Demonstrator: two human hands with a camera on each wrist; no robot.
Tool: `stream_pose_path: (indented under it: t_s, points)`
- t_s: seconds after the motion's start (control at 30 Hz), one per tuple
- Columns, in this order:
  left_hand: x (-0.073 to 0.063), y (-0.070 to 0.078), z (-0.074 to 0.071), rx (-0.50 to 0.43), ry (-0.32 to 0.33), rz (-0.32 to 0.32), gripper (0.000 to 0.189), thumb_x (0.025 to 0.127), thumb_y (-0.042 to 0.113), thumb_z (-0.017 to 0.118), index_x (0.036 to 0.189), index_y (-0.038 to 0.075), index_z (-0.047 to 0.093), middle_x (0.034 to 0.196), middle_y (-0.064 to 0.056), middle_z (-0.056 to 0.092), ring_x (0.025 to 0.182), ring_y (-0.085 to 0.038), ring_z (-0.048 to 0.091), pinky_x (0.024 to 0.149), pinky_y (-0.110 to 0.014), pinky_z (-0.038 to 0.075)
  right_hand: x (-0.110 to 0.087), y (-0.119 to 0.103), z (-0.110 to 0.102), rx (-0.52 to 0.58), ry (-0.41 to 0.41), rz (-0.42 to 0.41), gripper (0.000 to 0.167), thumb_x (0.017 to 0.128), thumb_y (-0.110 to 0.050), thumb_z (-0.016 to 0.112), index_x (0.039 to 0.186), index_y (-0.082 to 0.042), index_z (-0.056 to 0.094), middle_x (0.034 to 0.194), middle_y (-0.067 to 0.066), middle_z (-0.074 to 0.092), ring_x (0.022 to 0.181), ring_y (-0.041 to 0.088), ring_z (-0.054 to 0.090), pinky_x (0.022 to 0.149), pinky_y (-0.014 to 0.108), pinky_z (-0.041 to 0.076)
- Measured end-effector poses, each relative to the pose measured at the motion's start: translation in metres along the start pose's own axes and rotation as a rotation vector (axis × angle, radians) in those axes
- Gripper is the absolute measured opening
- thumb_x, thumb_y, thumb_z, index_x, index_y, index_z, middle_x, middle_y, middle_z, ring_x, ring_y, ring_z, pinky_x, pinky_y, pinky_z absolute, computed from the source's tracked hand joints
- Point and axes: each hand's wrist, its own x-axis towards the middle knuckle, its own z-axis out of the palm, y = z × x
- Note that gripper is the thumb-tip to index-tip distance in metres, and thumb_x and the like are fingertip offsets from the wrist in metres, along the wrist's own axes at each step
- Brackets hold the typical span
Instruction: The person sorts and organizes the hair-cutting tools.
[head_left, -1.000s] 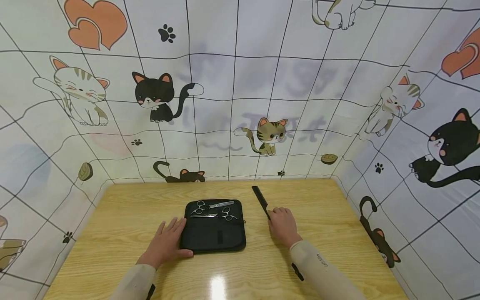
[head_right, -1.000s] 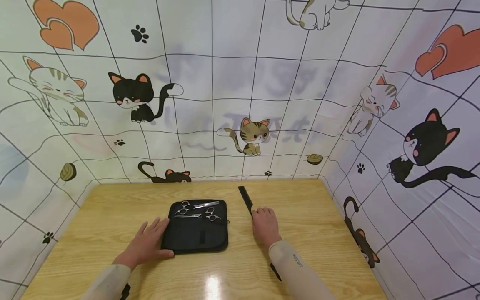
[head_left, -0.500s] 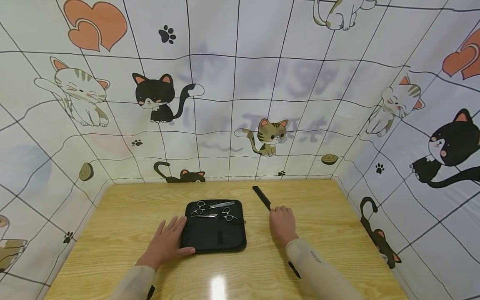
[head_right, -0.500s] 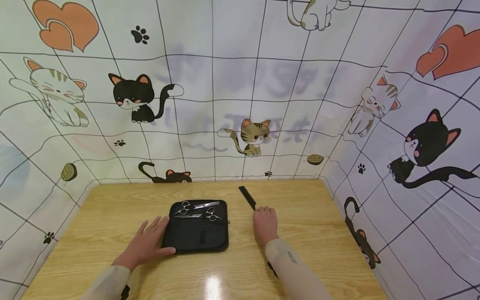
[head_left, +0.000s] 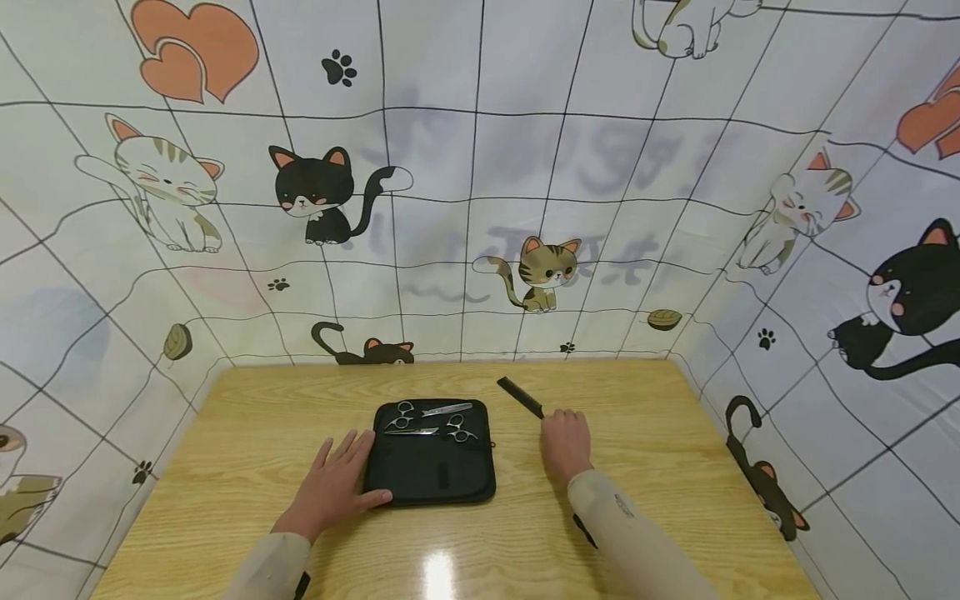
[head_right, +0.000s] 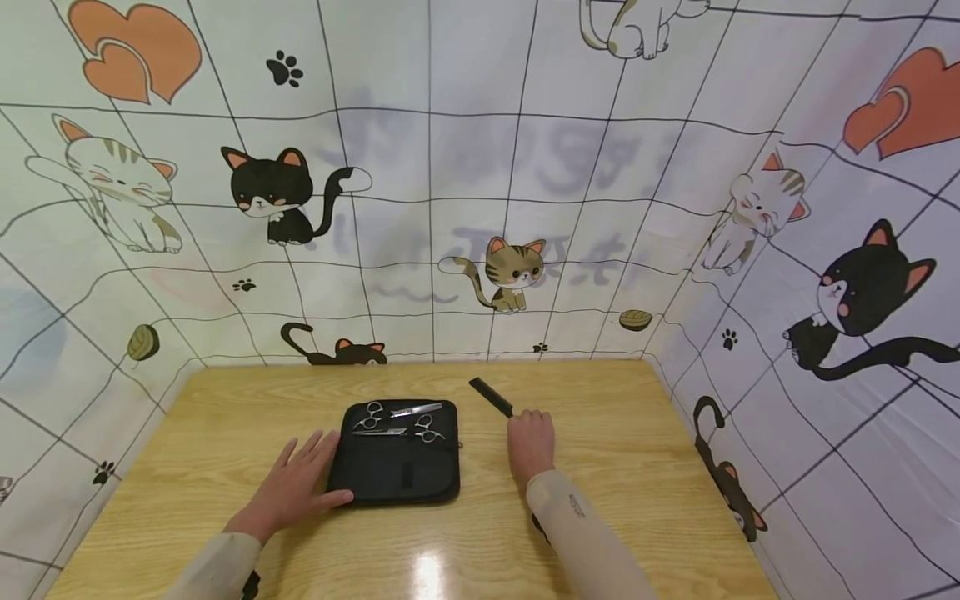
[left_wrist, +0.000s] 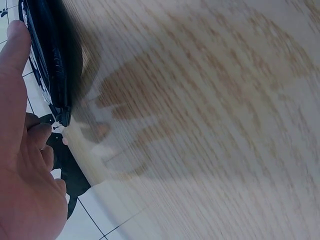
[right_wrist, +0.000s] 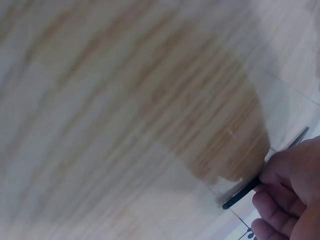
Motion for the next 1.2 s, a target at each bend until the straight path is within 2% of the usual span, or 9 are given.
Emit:
stream_pose_path:
  t_s: [0.17, 0.3, 0.47, 0.77, 1.0, 1.2]
  points:
    - [-0.001, 0.0, -0.001, 0.009, 0.017, 0.005, 0.1, 0.08, 0.063, 0.067, 0.152, 0.004, 0.032, 0.157, -0.013, 0.035, 0.147, -0.034, 0.029, 0.12, -0.059, 0.014, 0.005, 0.004, -0.003, -0.01, -0.084, -0.002, 0.006, 0.085, -0.007, 0.072, 0.08, -0.01, 0.074, 0.078, 0.006, 0.068, 0.075, 0.023, 0.064, 0.074, 0.038, 0.053]
    - [-0.001, 0.001, -0.003, -0.002, 0.027, 0.006, 0.098, 0.081, 0.061, 0.067, 0.152, 0.004, 0.033, 0.157, -0.013, 0.035, 0.147, -0.035, 0.029, 0.12, -0.059, 0.014, 0.003, 0.008, -0.005, 0.026, -0.086, -0.015, 0.003, 0.084, -0.007, 0.073, 0.085, -0.009, 0.074, 0.083, 0.006, 0.07, 0.08, 0.024, 0.066, 0.08, 0.041, 0.054]
    - [-0.001, 0.001, -0.004, 0.001, 0.042, 0.016, 0.097, 0.082, 0.062, 0.065, 0.152, 0.004, 0.032, 0.158, -0.012, 0.035, 0.148, -0.034, 0.028, 0.121, -0.057, 0.013, 0.0, 0.012, -0.001, 0.034, -0.023, -0.03, 0.004, 0.086, -0.008, 0.071, 0.087, -0.006, 0.074, 0.086, 0.008, 0.072, 0.083, 0.025, 0.068, 0.084, 0.041, 0.055]
    - [0.002, 0.001, -0.001, 0.046, 0.106, 0.05, 0.093, 0.083, 0.061, 0.065, 0.152, 0.006, 0.034, 0.157, -0.011, 0.037, 0.147, -0.031, 0.03, 0.121, -0.055, 0.014, -0.006, 0.022, 0.01, 0.015, 0.108, -0.033, 0.006, 0.087, -0.007, 0.067, 0.086, -0.006, 0.073, 0.087, 0.009, 0.073, 0.084, 0.026, 0.069, 0.08, 0.041, 0.055]
    - [0.005, 0.007, -0.001, 0.038, 0.12, 0.062, 0.089, 0.085, 0.058, 0.064, 0.152, 0.007, 0.034, 0.157, -0.01, 0.037, 0.148, -0.031, 0.03, 0.122, -0.054, 0.012, -0.006, 0.023, 0.006, 0.05, 0.22, -0.054, 0.01, 0.084, -0.005, 0.069, 0.093, -0.006, 0.074, 0.092, 0.01, 0.073, 0.088, 0.027, 0.069, 0.082, 0.042, 0.054]
    - [0.01, 0.017, -0.005, 0.04, 0.128, 0.094, 0.087, 0.088, 0.058, 0.061, 0.153, 0.01, 0.031, 0.159, -0.007, 0.034, 0.148, -0.029, 0.029, 0.122, -0.053, 0.012, -0.001, 0.018, -0.005, 0.065, 0.321, -0.092, 0.013, 0.082, -0.002, 0.074, 0.093, -0.008, 0.076, 0.09, 0.007, 0.073, 0.086, 0.025, 0.069, 0.081, 0.041, 0.054]
